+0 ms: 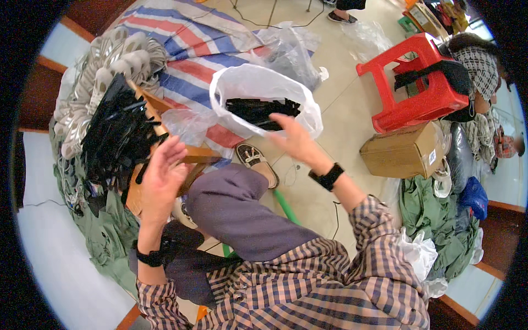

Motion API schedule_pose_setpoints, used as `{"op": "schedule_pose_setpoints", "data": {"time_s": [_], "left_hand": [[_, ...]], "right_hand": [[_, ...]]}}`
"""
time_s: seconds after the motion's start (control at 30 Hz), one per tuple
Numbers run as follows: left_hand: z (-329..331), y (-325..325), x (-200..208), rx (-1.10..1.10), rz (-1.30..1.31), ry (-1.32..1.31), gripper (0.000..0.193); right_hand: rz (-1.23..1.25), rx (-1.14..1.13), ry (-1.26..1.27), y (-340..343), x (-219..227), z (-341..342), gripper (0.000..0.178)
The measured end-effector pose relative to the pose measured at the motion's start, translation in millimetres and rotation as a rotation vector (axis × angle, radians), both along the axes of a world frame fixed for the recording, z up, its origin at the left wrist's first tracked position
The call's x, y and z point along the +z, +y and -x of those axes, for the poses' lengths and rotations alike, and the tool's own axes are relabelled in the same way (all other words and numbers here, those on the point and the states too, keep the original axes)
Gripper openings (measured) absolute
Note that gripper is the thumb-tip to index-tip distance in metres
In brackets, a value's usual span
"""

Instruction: The recorder is assembling small black straps and metal chain components, likely for footwear production.

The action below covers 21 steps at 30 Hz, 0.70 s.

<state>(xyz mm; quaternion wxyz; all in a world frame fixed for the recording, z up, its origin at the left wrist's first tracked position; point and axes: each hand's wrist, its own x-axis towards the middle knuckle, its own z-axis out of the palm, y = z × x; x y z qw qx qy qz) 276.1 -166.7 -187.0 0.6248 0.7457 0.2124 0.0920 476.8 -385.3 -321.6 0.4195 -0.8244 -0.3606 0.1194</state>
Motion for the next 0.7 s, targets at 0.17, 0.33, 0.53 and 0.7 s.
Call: {"op": "schedule_pose_setpoints", "data": {"time_s": [0.17,0.33,0.53,0.7], "left_hand": [[-54,-9,-20,-0.081,-0.296,0.161,0.068],[-95,9,-44,-0.131,-0.436,0.134,0.084],[-135,-17,-42,-0.343,-0.477,0.253,0.083],[-144,-2,-56,-0.392,-0.038,0.462,0.045]], "right_hand": [[0.223,0.236,0.099,4,-12,40,0.038],[-0.132,-0.052,0.257,39,-33,3,0.02],[0.495,-0.073,0.249,118,-112,-73,0.037],[0.596,0.03,-0.135,142,-182,-79,0.055]]}}
